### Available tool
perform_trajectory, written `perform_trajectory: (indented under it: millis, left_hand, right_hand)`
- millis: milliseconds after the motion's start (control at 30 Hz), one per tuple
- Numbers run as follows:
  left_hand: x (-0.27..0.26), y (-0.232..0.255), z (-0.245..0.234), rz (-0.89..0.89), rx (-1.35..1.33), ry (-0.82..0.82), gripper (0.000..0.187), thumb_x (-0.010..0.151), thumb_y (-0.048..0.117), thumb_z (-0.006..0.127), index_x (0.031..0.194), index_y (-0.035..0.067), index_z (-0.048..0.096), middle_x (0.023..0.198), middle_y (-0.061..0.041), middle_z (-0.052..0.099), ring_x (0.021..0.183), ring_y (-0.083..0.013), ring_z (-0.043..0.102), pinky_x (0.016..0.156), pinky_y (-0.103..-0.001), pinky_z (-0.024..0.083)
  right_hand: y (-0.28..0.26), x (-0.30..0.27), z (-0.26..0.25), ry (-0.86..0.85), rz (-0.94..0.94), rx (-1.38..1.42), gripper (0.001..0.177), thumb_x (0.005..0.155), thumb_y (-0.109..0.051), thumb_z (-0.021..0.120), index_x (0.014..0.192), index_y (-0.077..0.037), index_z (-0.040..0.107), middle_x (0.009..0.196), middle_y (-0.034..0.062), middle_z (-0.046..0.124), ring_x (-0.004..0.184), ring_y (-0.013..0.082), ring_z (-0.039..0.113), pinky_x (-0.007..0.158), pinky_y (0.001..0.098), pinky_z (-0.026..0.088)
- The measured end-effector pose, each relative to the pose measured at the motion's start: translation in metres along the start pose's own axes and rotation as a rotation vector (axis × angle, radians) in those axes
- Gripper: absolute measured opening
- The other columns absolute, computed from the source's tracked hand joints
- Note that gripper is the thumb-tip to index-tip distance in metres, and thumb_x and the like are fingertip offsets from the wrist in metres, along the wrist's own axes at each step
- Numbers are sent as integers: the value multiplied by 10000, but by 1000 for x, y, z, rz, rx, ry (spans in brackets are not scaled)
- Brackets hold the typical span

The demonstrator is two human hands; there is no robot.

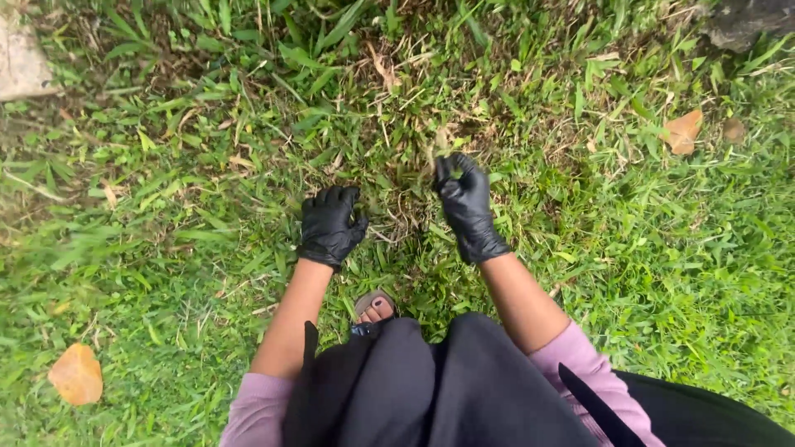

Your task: Pull weeds by hand from a grassy area in a garden.

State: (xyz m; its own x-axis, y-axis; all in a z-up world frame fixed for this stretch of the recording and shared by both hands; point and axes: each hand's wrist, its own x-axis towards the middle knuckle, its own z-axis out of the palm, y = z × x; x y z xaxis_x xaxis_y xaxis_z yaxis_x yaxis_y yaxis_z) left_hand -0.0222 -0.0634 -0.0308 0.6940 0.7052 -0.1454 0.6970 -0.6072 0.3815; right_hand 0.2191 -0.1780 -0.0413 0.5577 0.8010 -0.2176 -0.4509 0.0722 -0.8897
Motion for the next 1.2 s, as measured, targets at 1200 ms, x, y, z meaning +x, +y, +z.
perform_trajectory:
  millis: [1200]
  left_hand:
    - [3, -1, -21, 117, -260, 412, 207, 940, 296, 726, 1112, 181, 723, 1111, -22, 632, 1115, -281, 568, 1084, -468, 360]
  right_hand:
    - [-105, 0, 91, -312, 317, -1003, 711, 816, -254, 859, 1438, -138, 534, 1343, 100, 613, 1199, 277, 611, 1041, 380, 538]
